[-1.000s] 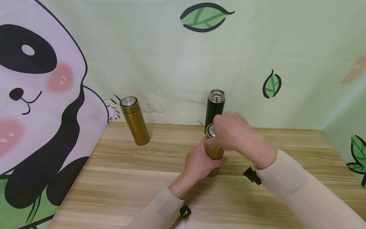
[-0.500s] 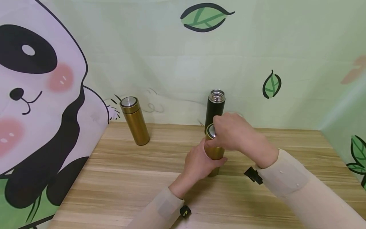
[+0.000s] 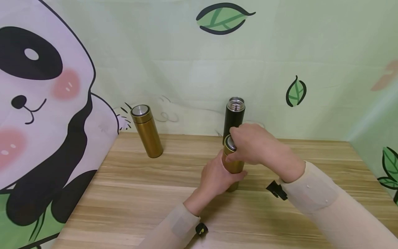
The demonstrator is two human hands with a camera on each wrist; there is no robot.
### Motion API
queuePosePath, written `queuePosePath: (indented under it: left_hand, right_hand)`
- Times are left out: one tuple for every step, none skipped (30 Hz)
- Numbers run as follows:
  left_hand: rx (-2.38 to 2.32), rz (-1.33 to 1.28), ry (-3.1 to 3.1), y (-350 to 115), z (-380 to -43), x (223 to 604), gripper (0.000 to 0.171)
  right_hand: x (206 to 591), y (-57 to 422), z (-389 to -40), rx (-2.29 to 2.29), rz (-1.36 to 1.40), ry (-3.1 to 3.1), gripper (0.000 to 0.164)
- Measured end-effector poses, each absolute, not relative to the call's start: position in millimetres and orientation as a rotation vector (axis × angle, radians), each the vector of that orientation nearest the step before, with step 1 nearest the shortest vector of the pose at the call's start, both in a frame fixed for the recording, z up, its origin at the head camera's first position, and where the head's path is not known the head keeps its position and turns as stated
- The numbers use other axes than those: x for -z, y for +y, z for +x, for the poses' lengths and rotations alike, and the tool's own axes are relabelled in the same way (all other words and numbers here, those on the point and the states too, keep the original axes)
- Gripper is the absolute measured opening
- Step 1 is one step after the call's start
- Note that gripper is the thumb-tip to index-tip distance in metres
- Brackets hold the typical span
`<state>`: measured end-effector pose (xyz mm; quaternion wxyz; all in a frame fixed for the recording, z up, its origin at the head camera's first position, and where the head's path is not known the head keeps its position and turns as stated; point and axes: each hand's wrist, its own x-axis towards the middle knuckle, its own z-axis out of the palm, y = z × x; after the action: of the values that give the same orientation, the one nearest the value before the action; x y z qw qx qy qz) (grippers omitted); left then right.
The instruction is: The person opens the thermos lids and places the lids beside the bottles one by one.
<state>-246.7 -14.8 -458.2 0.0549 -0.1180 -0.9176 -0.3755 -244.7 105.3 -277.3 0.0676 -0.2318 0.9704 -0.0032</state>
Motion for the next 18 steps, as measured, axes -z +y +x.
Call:
queuePosePath:
  left_hand:
    - [1.146, -0.361, -2.786, -14.8, -246.8, 458.2, 0.073]
    - [1.149, -0.363, -2.786, -14.9, -246.9, 458.2, 0.072]
    - [1.153, -0.365, -2.785, -15.0, -247.0, 458.3, 0.073]
    - [1.157, -0.368, -2.784, -15.1, -247.2, 458.4, 0.073]
    - [1.159, -0.371, -2.782, -15.2, -247.3, 458.5, 0.073]
    - [1.16, -0.374, -2.78, -15.3, -247.5, 458.6, 0.073]
    - [1.161, -0.377, -2.778, -15.4, -247.7, 458.8, 0.073]
    - [1.161, -0.379, -2.777, -15.5, -247.9, 458.9, 0.074]
    - [1.16, -0.383, -2.776, -15.6, -248.1, 458.9, 0.074]
    - [1.163, -0.386, -2.775, -15.7, -248.2, 459.0, 0.074]
    - [1.163, -0.388, -2.774, -15.8, -248.3, 459.1, 0.073]
    - [1.167, -0.391, -2.773, -15.9, -248.3, 459.2, 0.073]
    - [1.171, -0.39, -2.772, -16.0, -248.4, 459.3, 0.073]
    - [1.173, -0.391, -2.77, -16.0, -248.5, 459.6, 0.072]
    - [1.176, -0.392, -2.769, -16.0, -248.6, 459.8, 0.072]
    - [1.178, -0.392, -2.768, -16.0, -248.7, 460.0, 0.072]
    - [1.177, -0.391, -2.768, -15.9, -248.7, 460.2, 0.071]
    - [1.177, -0.388, -2.768, -15.8, -248.8, 460.4, 0.071]
  right_hand:
    - [277.1, 105.5, -244.3, 0.004, -0.706, 2.919, 0.051]
    - [276.9, 105.7, -244.0, -0.001, -0.714, 2.914, 0.052]
    - [276.8, 106.0, -243.7, -0.004, -0.725, 2.908, 0.052]
    - [276.6, 106.3, -243.5, -0.009, -0.737, 2.904, 0.053]
    - [276.5, 106.7, -243.4, -0.015, -0.749, 2.899, 0.053]
    - [276.3, 107.0, -243.3, -0.021, -0.76, 2.894, 0.054]
    - [276.2, 107.3, -243.4, -0.025, -0.769, 2.889, 0.055]
    - [276.2, 107.6, -243.5, -0.03, -0.78, 2.886, 0.056]
    - [276.1, 107.9, -243.5, -0.033, -0.787, 2.883, 0.056]
    - [276.0, 108.1, -243.5, -0.039, -0.795, 2.88, 0.056]
    - [276.0, 108.3, -243.6, -0.041, -0.8, 2.876, 0.056]
    - [275.9, 108.5, -243.6, -0.042, -0.805, 2.873, 0.056]
    - [275.8, 108.7, -243.5, -0.039, -0.808, 2.87, 0.055]
    - [275.6, 108.9, -243.3, -0.036, -0.813, 2.867, 0.055]
    - [275.4, 109.2, -243.2, -0.03, -0.816, 2.864, 0.055]
    - [275.4, 109.6, -243.1, -0.029, -0.824, 2.863, 0.056]
    - [275.4, 109.9, -243.1, -0.024, -0.831, 2.86, 0.057]
    - [275.3, 110.3, -243.0, -0.02, -0.84, 2.859, 0.057]
